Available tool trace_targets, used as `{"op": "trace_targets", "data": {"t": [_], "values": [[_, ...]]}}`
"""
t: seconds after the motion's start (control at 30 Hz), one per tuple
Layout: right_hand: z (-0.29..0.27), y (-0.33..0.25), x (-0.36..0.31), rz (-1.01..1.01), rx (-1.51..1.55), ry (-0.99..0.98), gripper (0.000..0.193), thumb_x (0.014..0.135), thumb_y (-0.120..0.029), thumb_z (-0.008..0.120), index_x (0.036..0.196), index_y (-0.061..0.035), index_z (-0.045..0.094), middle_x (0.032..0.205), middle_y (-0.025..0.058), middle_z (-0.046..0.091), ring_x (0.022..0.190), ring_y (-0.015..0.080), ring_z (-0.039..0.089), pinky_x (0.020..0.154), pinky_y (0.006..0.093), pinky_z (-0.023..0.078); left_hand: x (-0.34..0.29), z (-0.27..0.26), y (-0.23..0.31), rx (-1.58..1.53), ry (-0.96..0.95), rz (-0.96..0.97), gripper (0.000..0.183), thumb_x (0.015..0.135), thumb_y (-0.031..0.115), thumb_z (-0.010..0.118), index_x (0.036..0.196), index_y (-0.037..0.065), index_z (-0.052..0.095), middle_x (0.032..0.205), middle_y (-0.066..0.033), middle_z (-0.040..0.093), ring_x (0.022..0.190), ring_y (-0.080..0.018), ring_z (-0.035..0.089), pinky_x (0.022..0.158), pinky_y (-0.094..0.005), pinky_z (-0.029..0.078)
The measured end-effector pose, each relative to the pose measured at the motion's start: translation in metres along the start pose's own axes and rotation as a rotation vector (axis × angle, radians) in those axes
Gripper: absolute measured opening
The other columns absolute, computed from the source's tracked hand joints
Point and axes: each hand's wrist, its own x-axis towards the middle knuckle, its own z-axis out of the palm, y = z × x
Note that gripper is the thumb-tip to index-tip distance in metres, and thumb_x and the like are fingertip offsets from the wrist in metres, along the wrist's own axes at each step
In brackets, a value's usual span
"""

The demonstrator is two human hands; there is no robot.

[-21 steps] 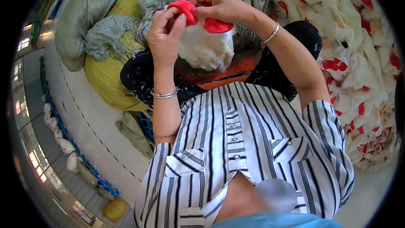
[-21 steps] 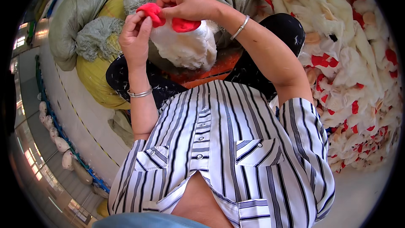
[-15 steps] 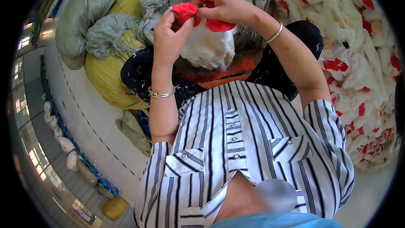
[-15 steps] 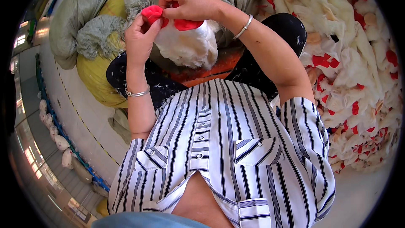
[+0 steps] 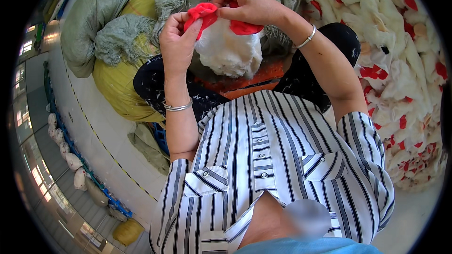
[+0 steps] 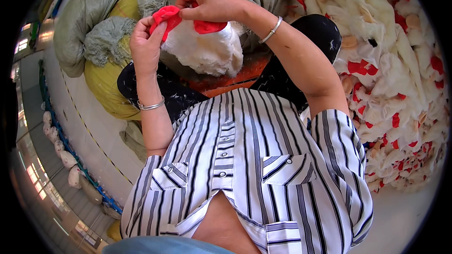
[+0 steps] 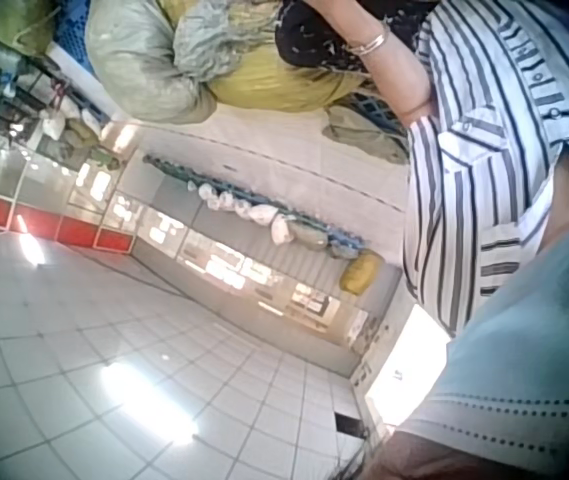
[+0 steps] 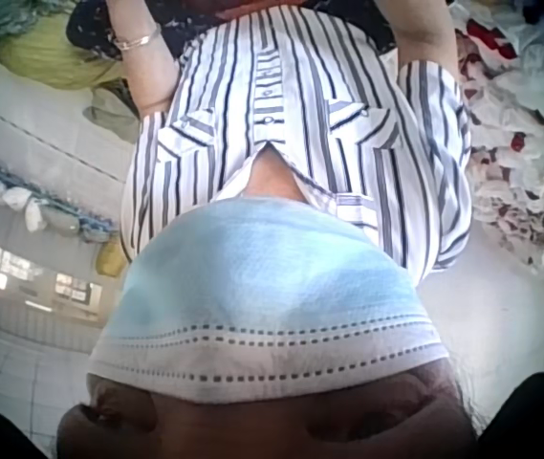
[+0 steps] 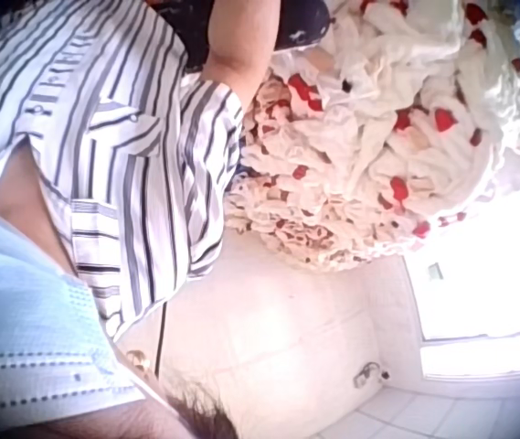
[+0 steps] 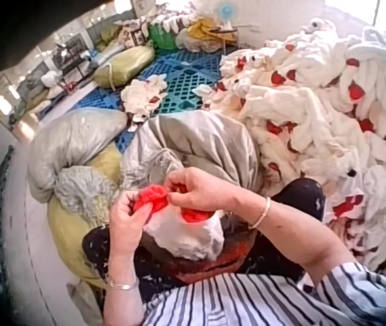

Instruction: The person sits on the floor and stuffs white fluffy material into a white plush toy with red accents. They repeatedly pull handfuls of stuffing from a large sack, insert it into the toy's opening, and adjust the toy's shape to distribute the filling evenly.

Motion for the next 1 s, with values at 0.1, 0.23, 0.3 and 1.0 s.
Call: {"op": "trace_targets", "data": {"t": [0.1, 0.23, 0.3, 1.0], "values": [[0.001, -0.001, 0.001, -0.023, 0.023, 0.075, 0.022, 0.088, -0.021, 0.067, 0.098, -0.0019, 0.065, 0.077, 0.0024, 0.061, 0.070, 0.0112, 0.056, 0.068, 0.0269, 0.048, 0.002, -0.007, -0.008, -0.007, 0.025, 0.050, 0.018, 0.087, 0.005, 0.071, 0.086, 0.006, 0.053, 0.082, 0.0045, 0.057, 0.071, -0.0019, 0.050, 0.065, -0.0180, 0.045], [0.001, -0.012, -0.001, -0.139, -0.030, 0.143, 0.022, 0.087, -0.019, 0.072, 0.099, -0.0033, 0.062, 0.079, -0.0001, 0.058, 0.075, 0.0073, 0.055, 0.069, 0.0243, 0.047, 0.004, -0.007, -0.005, -0.013, 0.036, 0.082, 0.016, 0.087, 0.004, 0.070, 0.089, 0.005, 0.054, 0.084, 0.0037, 0.058, 0.073, -0.0023, 0.052, 0.066, -0.0181, 0.046], [0.003, -0.023, -0.005, -0.124, -0.052, 0.121, 0.020, 0.085, -0.015, 0.073, 0.096, -0.0030, 0.062, 0.080, 0.0017, 0.058, 0.075, 0.0096, 0.055, 0.069, 0.0254, 0.047, 0.003, 0.002, 0.001, -0.032, 0.035, 0.088, 0.015, 0.088, 0.004, 0.070, 0.092, 0.004, 0.056, 0.084, 0.0035, 0.059, 0.074, -0.0030, 0.053, 0.068, -0.0183, 0.046], [0.013, -0.009, 0.001, -0.320, -0.232, 0.222, 0.018, 0.081, -0.008, 0.071, 0.095, -0.0006, 0.062, 0.079, 0.0077, 0.062, 0.072, 0.0169, 0.059, 0.069, 0.0295, 0.050, -0.003, 0.006, 0.010, 0.054, -0.018, 0.080, 0.014, 0.087, -0.001, 0.067, 0.100, 0.000, 0.064, 0.094, 0.0002, 0.065, 0.081, -0.0051, 0.057, 0.072, -0.0205, 0.049]]}}
